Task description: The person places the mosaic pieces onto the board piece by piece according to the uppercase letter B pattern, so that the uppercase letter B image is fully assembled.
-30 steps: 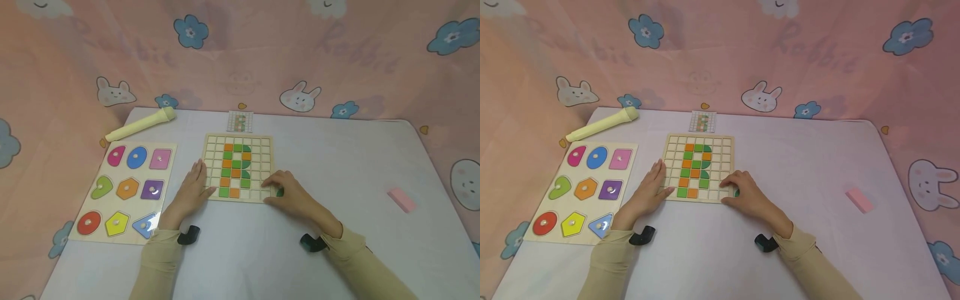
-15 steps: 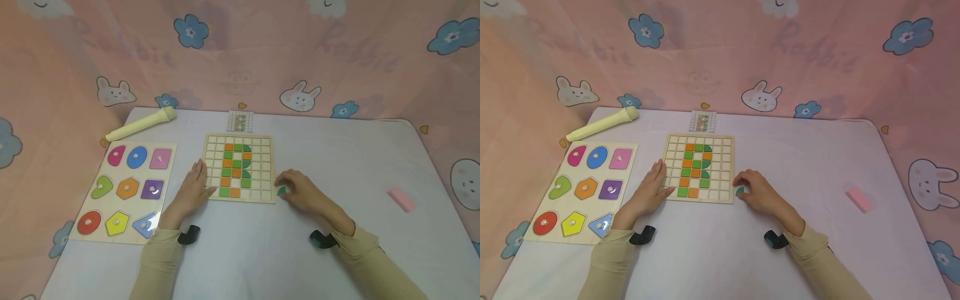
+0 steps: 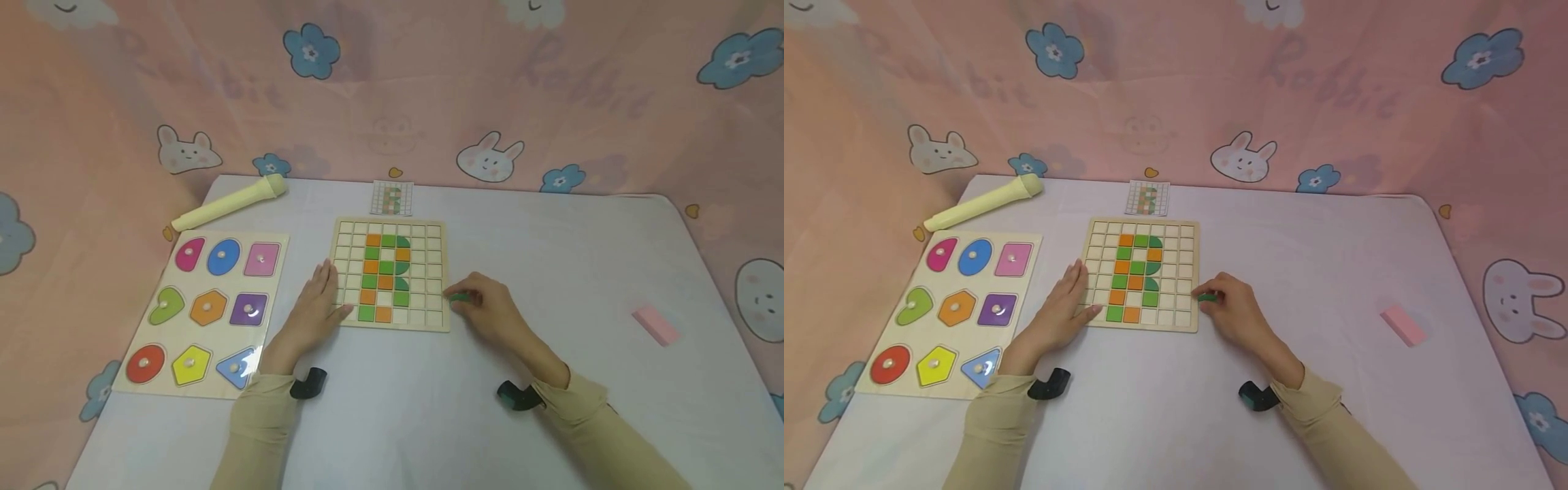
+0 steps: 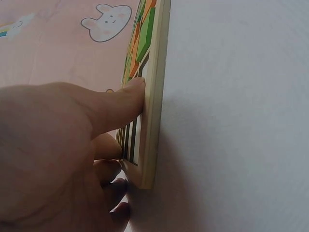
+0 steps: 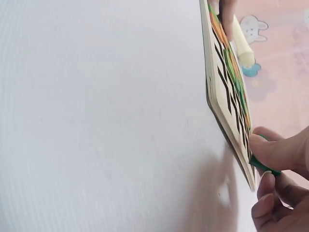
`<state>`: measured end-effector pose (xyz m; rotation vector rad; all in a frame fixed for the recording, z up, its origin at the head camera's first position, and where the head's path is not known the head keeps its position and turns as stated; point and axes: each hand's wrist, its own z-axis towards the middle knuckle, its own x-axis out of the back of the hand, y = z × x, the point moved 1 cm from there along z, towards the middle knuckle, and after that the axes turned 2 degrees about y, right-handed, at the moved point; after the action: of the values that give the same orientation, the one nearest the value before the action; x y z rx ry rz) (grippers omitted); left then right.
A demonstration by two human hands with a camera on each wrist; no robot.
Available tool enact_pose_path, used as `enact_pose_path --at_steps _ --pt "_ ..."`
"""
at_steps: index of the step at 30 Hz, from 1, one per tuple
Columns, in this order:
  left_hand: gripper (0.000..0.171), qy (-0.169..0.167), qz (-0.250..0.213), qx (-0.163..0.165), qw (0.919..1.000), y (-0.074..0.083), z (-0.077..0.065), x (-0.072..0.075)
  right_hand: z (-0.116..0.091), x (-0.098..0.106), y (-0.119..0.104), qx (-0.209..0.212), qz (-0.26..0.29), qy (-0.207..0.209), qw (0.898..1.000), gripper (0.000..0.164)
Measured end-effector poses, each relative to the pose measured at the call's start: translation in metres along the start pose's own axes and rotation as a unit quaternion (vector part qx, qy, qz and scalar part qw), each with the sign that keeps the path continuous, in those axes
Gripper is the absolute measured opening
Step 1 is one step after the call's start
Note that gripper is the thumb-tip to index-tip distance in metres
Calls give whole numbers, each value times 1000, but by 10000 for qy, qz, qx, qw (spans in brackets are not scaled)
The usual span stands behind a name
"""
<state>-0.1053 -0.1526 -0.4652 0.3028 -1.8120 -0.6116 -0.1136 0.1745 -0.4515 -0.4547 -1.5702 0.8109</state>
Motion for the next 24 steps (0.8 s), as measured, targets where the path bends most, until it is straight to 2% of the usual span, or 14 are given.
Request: enact_pose_path --at_steps 5,10,13,19,24 --pt "86 0 -6 -12 10000 -1 0 0 0 -10 -9 239 486 352 9979 22" --pt "86 -9 -27 -39 10000 -1 0 0 -2 -21 -20 121 764 498 9958 21" --pt "86 -6 -43 -45 10000 0 0 0 -2 -27 -26 24 753 541 9957 18" --pt "86 -18 -64 -61 10000 0 0 0 -1 -40 -37 164 955 460 9942 14" --pt "86 -22 -63 -64 10000 1 -1 1 0 -51 -44 32 1149 254 9930 15"
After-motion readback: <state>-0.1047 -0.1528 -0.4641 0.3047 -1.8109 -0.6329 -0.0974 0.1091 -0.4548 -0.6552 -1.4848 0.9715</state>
